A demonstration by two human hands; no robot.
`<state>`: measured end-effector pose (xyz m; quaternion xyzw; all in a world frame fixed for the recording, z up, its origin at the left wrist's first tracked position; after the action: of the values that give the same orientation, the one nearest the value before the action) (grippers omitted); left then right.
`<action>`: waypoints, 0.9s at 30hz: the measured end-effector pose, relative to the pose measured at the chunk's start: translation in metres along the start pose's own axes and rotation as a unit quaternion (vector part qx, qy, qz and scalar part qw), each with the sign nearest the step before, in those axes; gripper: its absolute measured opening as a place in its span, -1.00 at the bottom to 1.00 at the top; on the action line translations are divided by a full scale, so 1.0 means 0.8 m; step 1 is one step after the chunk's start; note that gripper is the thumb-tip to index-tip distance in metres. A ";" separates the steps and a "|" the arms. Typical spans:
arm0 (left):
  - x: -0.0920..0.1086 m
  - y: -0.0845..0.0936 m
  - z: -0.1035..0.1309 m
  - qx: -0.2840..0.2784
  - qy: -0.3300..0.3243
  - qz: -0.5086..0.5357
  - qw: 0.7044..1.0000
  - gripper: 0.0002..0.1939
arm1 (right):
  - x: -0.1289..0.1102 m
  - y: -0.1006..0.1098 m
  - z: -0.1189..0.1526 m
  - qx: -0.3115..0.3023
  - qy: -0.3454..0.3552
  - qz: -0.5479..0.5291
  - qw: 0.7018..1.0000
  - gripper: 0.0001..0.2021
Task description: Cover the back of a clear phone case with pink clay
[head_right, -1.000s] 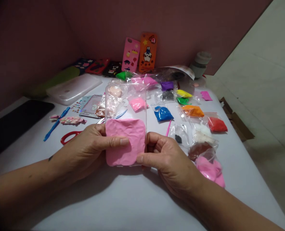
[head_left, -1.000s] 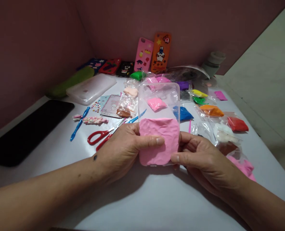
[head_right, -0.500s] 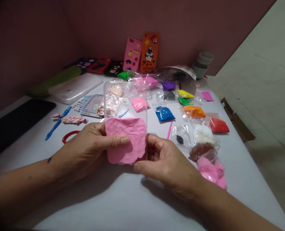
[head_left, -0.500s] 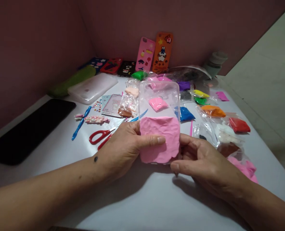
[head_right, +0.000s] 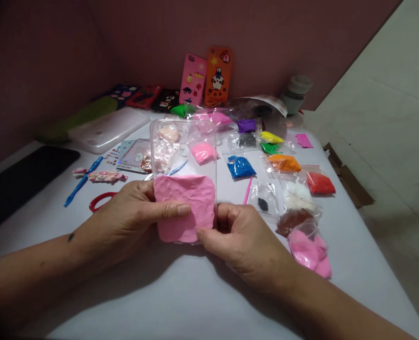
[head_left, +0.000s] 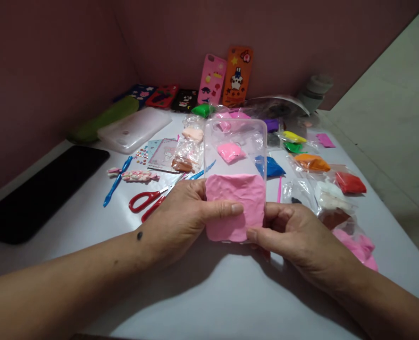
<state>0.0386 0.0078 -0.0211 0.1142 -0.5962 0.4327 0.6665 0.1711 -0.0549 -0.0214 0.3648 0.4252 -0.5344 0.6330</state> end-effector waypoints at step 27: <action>0.000 0.000 -0.002 -0.021 0.022 -0.002 1.000 -0.84 | 0.005 0.001 -0.003 -0.038 -0.013 0.015 0.999 -0.92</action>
<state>0.0394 0.0086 -0.0217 0.0921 -0.5904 0.4211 0.6824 0.1718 -0.0537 -0.0263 0.3396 0.4318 -0.5129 0.6596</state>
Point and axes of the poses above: each hand's wrist, its own z-axis away from the middle knuckle, its own y-axis out of the back of the hand, x = y × z, the point moved 5 cm from there along -z, towards the middle knuckle, and after that the axes turned 3 degrees about -x, right-handed, at the moved point
